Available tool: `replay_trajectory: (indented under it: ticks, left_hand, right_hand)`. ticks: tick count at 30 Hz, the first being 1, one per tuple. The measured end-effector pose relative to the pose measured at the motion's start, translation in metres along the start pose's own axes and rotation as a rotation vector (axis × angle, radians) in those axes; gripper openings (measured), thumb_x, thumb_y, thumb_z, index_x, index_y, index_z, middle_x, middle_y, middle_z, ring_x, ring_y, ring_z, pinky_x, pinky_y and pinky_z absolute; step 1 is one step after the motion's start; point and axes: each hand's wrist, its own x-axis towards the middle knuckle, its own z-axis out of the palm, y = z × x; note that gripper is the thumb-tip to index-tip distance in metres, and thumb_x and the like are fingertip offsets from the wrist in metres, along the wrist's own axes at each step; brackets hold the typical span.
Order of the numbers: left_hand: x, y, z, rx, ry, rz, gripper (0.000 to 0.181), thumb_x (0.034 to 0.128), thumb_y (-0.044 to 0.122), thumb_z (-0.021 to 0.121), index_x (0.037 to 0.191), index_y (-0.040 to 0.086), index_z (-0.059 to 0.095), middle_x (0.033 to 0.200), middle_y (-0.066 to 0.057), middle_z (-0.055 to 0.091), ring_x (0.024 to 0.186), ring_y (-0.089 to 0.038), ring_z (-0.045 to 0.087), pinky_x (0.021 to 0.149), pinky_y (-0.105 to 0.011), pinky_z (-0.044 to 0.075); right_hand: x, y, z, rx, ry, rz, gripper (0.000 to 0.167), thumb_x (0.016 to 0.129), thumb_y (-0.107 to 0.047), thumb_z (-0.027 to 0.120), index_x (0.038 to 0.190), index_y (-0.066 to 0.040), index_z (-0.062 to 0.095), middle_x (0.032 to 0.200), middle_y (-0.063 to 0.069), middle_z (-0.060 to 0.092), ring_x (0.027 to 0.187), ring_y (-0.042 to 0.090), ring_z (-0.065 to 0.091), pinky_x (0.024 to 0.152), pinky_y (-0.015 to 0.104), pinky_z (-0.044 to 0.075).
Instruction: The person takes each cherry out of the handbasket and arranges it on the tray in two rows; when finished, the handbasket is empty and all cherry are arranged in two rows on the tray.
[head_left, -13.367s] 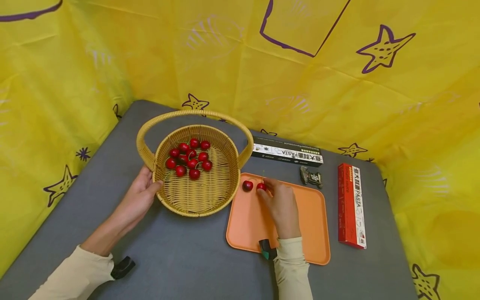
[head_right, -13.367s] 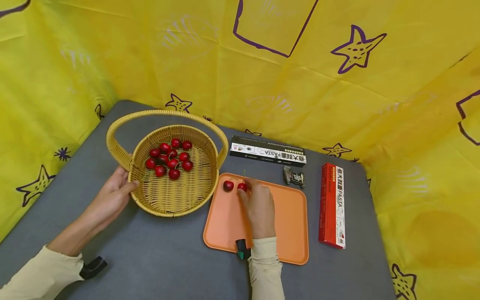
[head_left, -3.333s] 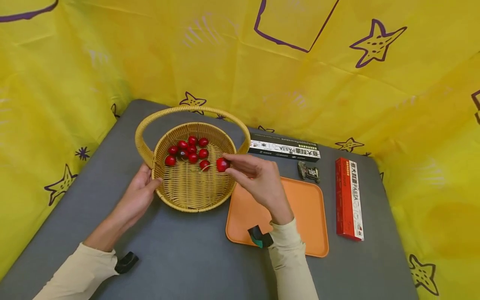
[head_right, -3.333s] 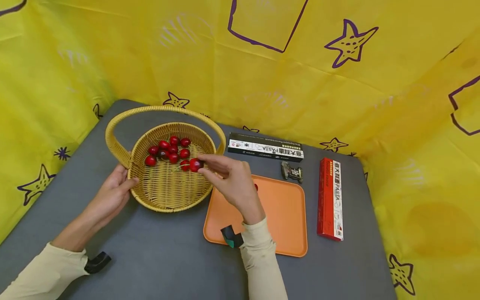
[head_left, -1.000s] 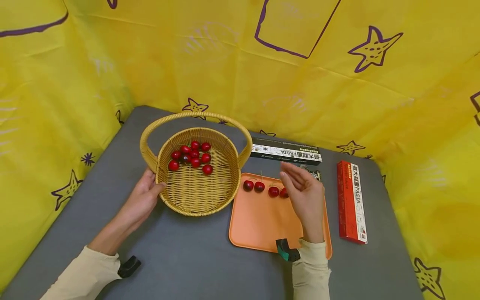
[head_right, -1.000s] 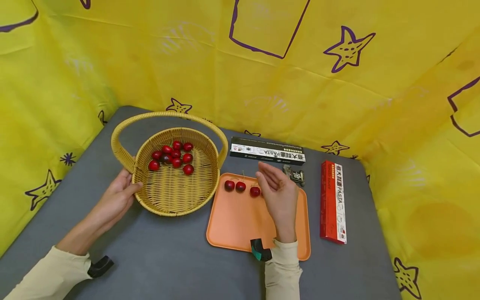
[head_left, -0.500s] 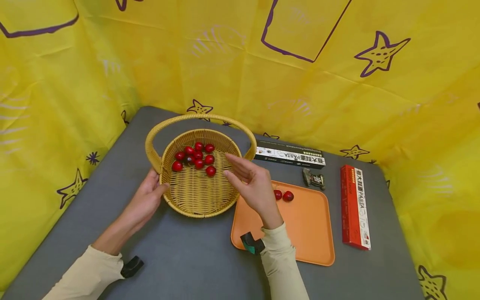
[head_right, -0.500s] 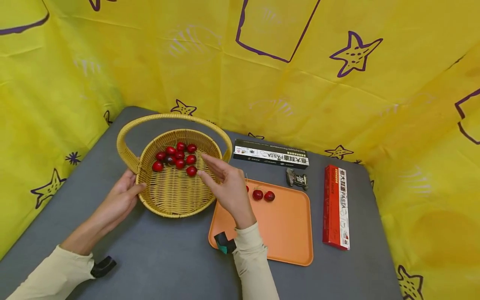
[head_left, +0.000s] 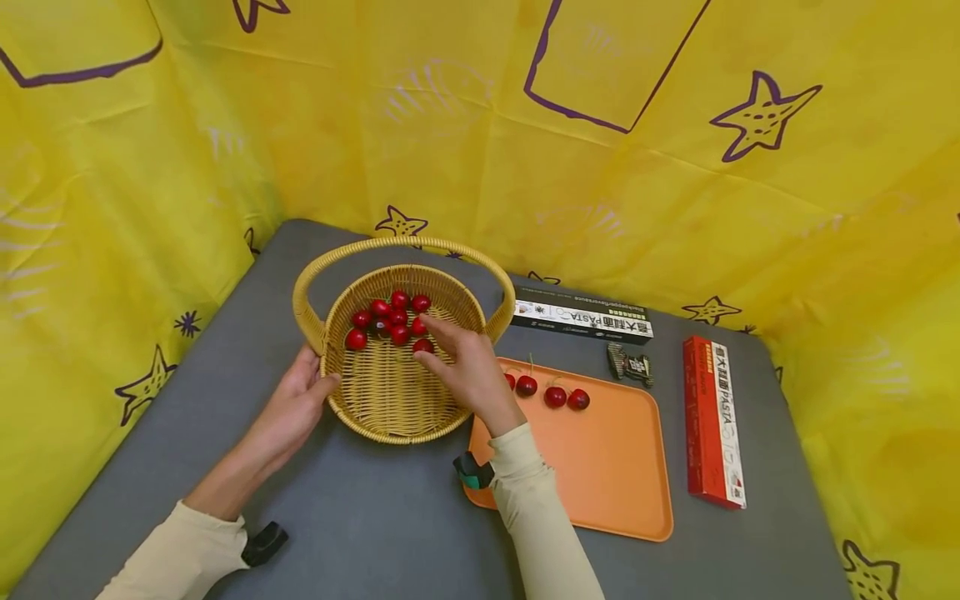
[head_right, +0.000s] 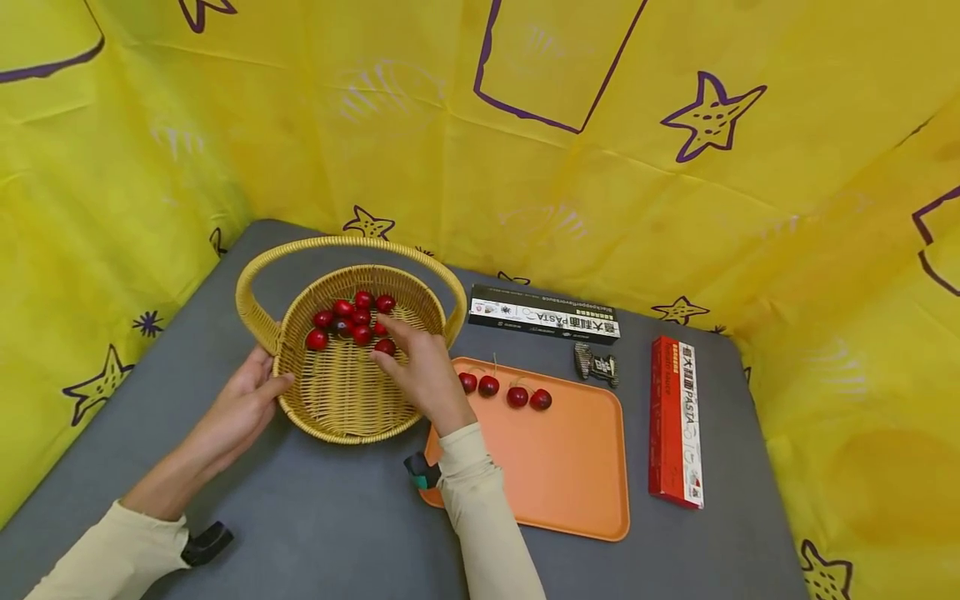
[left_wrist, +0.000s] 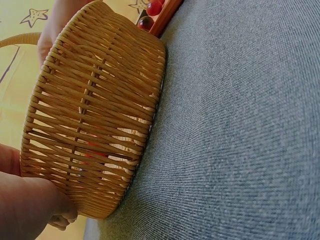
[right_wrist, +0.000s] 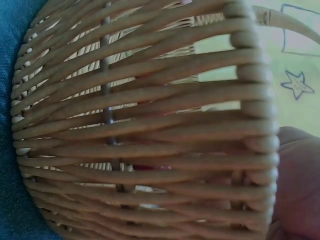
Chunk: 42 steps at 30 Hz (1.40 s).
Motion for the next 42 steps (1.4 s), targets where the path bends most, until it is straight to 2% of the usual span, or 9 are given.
replay_trajectory:
  ticks: [5,12,17,22,29,36,38,42]
  left_hand:
    - [0.001,0.001,0.001,0.0,-0.007,0.0,0.071,0.1059,-0.011,0.029,0.168,0.004,-0.002,0.175,-0.022,0.006,0.159,-0.041,0.01,0.117,-0.019,0.034]
    - [0.0,0.001,0.001,0.02,-0.007,-0.014,0.07,0.1059,-0.011,0.031,0.167,0.002,0.0,0.174,-0.022,0.007,0.159,-0.04,0.01,0.115,-0.017,0.035]
    - [0.0,0.001,0.002,0.023,-0.021,-0.015,0.07,0.1063,-0.01,0.03,0.168,0.002,-0.001,0.174,-0.022,0.007,0.159,-0.04,0.009,0.115,-0.017,0.035]
    - [0.001,0.002,0.003,0.013,-0.011,-0.005,0.07,0.1064,-0.011,0.031,0.167,0.002,0.0,0.174,-0.023,0.007,0.159,-0.039,0.011,0.116,-0.017,0.035]
    - [0.001,0.002,0.0,0.015,-0.02,0.007,0.07,0.1072,-0.01,0.031,0.168,0.003,-0.001,0.174,-0.023,0.005,0.159,-0.036,0.01,0.116,-0.016,0.033]
    - [-0.001,-0.002,-0.001,-0.002,-0.026,0.034,0.068,0.1071,-0.011,0.032,0.168,0.002,0.004,0.171,-0.025,0.01,0.155,-0.026,0.023,0.111,-0.015,0.038]
    - [0.001,-0.003,-0.002,-0.012,-0.032,0.038,0.067,0.1076,-0.01,0.032,0.168,0.003,0.005,0.171,-0.024,0.01,0.154,-0.025,0.024,0.111,-0.016,0.039]
    - [0.001,-0.004,-0.002,-0.018,-0.041,0.037,0.065,0.1088,-0.009,0.033,0.167,0.002,0.004,0.17,-0.025,0.01,0.152,-0.022,0.027,0.11,-0.016,0.039]
  right_hand:
    - [0.006,0.0,0.002,-0.09,-0.013,0.018,0.053,0.098,-0.019,0.078,0.148,-0.011,0.063,0.141,0.01,0.067,0.124,0.031,0.069,0.104,0.042,0.055]
    - [0.01,0.0,0.007,-0.223,-0.034,0.053,0.048,0.097,-0.019,0.079,0.143,-0.012,0.068,0.135,0.007,0.072,0.119,0.021,0.071,0.098,0.035,0.058]
    - [0.011,0.0,0.01,-0.248,-0.037,0.08,0.043,0.097,-0.013,0.079,0.139,-0.009,0.071,0.13,0.006,0.074,0.115,0.02,0.072,0.095,0.033,0.058]
    - [0.015,-0.001,0.015,-0.304,-0.024,0.086,0.037,0.096,-0.015,0.08,0.132,-0.011,0.075,0.124,0.002,0.077,0.112,0.017,0.071,0.095,0.031,0.057]
    - [0.017,-0.002,0.022,-0.357,-0.015,0.117,0.029,0.095,-0.015,0.081,0.124,-0.013,0.078,0.116,0.001,0.078,0.103,0.016,0.071,0.087,0.032,0.059]
    - [0.011,-0.01,0.015,-0.282,0.01,-0.011,0.032,0.098,-0.015,0.077,0.131,-0.011,0.075,0.124,0.001,0.077,0.103,0.014,0.072,0.088,0.024,0.056]
    - [0.007,-0.017,0.009,-0.258,0.026,-0.034,0.034,0.099,-0.016,0.076,0.133,-0.013,0.074,0.126,0.0,0.076,0.103,0.014,0.072,0.087,0.022,0.056]
    - [-0.009,-0.036,-0.009,-0.195,0.075,-0.054,0.036,0.1,-0.017,0.075,0.137,-0.016,0.073,0.132,0.0,0.074,0.113,0.014,0.073,0.093,0.024,0.056]
